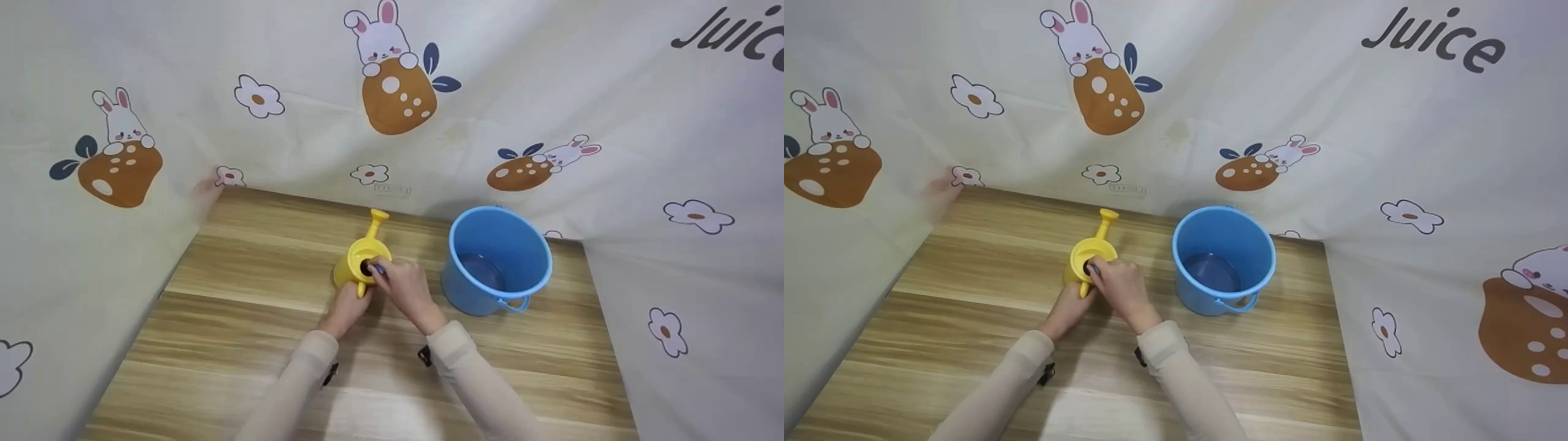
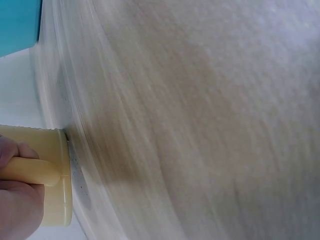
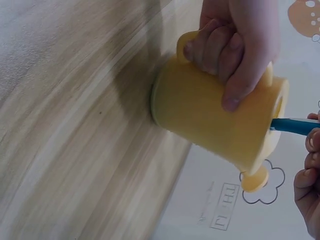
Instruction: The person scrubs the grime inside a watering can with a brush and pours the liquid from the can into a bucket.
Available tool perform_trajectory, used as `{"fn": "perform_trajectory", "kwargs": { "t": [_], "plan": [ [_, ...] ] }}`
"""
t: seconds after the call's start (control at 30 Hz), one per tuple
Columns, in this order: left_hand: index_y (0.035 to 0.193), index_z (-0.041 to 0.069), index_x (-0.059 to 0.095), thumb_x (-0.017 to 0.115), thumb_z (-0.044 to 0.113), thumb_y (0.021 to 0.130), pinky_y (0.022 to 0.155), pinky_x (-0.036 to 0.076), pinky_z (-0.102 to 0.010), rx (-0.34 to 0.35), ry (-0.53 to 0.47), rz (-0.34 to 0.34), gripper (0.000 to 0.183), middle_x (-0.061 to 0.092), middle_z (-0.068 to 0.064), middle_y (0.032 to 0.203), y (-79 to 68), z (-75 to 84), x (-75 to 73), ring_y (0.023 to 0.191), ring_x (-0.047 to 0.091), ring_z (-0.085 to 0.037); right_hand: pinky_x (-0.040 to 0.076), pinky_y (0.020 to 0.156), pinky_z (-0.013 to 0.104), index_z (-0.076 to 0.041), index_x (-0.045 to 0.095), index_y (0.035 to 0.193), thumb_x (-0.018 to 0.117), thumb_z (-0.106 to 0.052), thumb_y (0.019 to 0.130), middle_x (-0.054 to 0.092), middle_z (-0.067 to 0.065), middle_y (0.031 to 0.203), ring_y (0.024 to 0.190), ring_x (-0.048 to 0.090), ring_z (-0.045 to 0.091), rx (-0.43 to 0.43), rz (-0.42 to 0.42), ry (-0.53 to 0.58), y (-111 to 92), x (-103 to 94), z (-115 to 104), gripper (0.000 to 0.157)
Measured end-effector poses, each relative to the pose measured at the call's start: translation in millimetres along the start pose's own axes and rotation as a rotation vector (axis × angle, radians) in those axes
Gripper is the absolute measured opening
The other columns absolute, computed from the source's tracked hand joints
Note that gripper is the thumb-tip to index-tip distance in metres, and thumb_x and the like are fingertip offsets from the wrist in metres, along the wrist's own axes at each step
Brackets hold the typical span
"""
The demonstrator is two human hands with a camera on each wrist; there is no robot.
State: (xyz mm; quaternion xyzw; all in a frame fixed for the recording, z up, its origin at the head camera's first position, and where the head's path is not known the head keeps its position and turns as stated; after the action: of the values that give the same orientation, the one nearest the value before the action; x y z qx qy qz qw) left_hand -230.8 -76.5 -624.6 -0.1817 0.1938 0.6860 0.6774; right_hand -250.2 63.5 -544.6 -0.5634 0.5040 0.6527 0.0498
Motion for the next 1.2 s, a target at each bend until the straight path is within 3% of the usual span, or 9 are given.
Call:
{"fn": "perform_trajectory", "kwargs": {
  "t": [0.23,0.57,0.83,1.03,1.2],
  "plan": [
    [0.068,0.008,0.054,0.061,0.016,0.095,0.055,0.039,-0.029,0.005,0.046,0.005,0.028,0.04,0.006,0.059,-1.5,0.4,-0.7,0.056,0.042,-0.012,0.046,0.048,0.03,-0.014,0.066,0.091,0.069,-0.028,0.093,0.062,0.002,0.06,0.049,0.055,0.015,0.008,0.018,-0.015,2,-4.1,-2,0.014],
    [0.069,0.013,0.048,0.059,0.014,0.095,0.055,0.037,-0.026,-0.054,-0.003,-0.049,0.029,0.039,0.006,0.06,-3.1,-0.5,-0.6,0.055,0.042,-0.011,0.049,0.051,0.03,-0.012,0.066,0.088,0.067,-0.031,0.094,0.067,0.003,0.065,0.05,0.055,0.016,0.071,-0.024,0.059,7,-9.2,0,0.021],
    [0.072,0.011,0.051,0.058,0.014,0.096,0.056,0.038,-0.027,-0.094,-0.039,-0.072,0.025,0.042,0.004,0.061,-3.9,-0.3,-1.5,0.056,0.043,-0.012,0.043,0.048,0.025,-0.011,0.063,0.087,0.069,-0.035,0.093,0.058,0.001,0.06,0.051,0.043,0.009,0.071,0.002,0.089,11,-7.7,1,0.026],
    [0.073,0.007,0.053,0.059,0.011,0.093,0.056,0.037,-0.028,-0.002,0.019,-0.029,0.022,0.04,0.005,0.063,-4.9,0.5,-1.3,0.058,0.041,-0.012,0.043,0.049,0.028,-0.012,0.061,0.078,0.07,-0.039,0.091,0.057,0.0,0.061,0.052,0.051,0.013,0.048,0.056,0.048,19,-8.4,2,0.031],
    [0.07,0.009,0.05,0.059,0.01,0.092,0.055,0.036,-0.028,0.034,0.056,-0.01,0.024,0.039,0.005,0.062,-4.7,0.9,-0.4,0.057,0.04,-0.012,0.038,0.048,0.025,-0.013,0.058,0.071,0.069,-0.04,0.091,0.052,0.0,0.058,0.051,0.045,0.012,0.049,0.078,0.06,29,-14.1,2,0.036]
  ]
}}
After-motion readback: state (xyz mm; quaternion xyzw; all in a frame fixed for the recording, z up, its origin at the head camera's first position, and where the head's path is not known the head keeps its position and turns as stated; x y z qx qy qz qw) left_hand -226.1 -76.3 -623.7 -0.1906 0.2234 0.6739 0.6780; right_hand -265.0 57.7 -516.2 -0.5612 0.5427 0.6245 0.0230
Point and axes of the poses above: each hand's wrist, its own y-axis towards the middle knuckle, its own x-axis out of the palm, z = x × y, the point moved 1 cm from there along y, towards the middle knuckle
